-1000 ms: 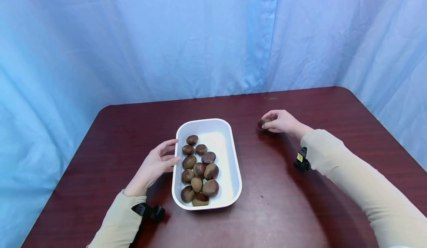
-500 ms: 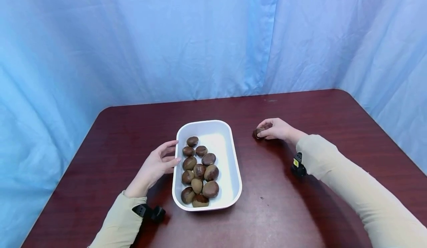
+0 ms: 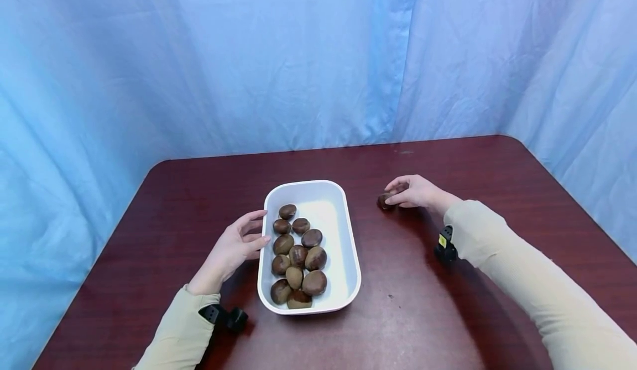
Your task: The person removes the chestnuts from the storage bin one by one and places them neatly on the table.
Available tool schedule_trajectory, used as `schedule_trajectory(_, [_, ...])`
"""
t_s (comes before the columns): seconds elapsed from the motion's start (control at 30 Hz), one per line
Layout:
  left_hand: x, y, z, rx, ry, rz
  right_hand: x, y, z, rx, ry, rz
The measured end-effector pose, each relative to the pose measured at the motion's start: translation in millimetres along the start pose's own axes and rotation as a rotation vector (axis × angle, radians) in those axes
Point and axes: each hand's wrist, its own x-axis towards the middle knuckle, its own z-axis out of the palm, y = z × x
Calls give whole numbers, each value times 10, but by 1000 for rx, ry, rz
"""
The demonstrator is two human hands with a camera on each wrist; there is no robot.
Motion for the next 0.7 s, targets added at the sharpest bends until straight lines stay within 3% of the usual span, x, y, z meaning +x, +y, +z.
schedule_trajectory(0.43, [2,-9,-9,-5,8,-7,1,-106,-109,-21,31,-8])
schedule_trajectory(0.7, [31,9,-1,-11,-3,5,-82,-364,-283,58,38,-64])
